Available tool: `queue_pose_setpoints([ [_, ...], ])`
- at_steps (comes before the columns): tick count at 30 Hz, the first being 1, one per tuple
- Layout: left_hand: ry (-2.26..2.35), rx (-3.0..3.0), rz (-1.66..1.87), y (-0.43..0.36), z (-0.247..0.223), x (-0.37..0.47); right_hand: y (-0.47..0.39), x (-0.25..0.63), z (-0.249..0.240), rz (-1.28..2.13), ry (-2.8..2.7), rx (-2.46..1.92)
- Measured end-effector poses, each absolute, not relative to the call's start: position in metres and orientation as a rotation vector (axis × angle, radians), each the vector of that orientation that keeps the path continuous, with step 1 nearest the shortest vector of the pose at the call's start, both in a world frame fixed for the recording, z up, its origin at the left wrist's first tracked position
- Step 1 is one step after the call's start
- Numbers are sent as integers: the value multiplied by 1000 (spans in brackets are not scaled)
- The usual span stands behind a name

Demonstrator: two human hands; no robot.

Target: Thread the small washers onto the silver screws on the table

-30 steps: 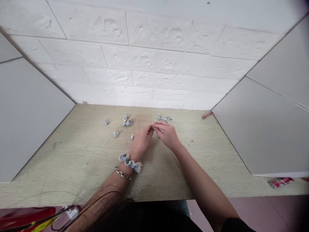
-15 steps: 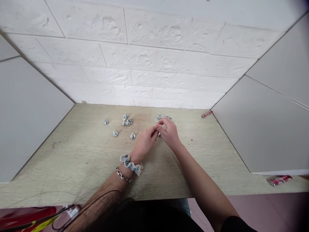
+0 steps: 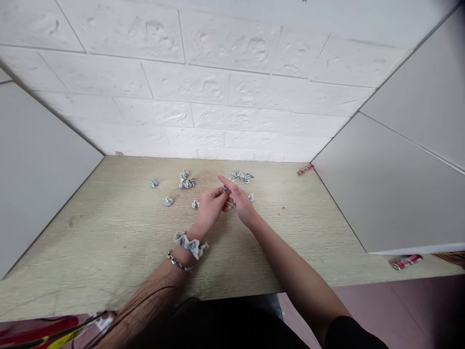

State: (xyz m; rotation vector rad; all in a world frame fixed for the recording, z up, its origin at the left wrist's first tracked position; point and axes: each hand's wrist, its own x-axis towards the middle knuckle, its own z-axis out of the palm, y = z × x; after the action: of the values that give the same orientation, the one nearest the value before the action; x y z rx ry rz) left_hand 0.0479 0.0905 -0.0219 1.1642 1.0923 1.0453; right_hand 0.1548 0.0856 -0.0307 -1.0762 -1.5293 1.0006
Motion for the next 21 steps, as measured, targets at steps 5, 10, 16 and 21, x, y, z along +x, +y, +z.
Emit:
queue_pose_setpoints([
  [5,1073,981,1074,98,-22,41,88,164,-25,962,-1355,-1033],
  [10,1072,965,1070,96,-19,42,91,165,-26,848,-1139,-1086],
  [16,1007,1058,1081,91,-18,44,88,158,-25,731,-1262,-1061],
  [21,1005,1100,1070,91,-19,44,89,158,-29,698,-1345,-1061],
])
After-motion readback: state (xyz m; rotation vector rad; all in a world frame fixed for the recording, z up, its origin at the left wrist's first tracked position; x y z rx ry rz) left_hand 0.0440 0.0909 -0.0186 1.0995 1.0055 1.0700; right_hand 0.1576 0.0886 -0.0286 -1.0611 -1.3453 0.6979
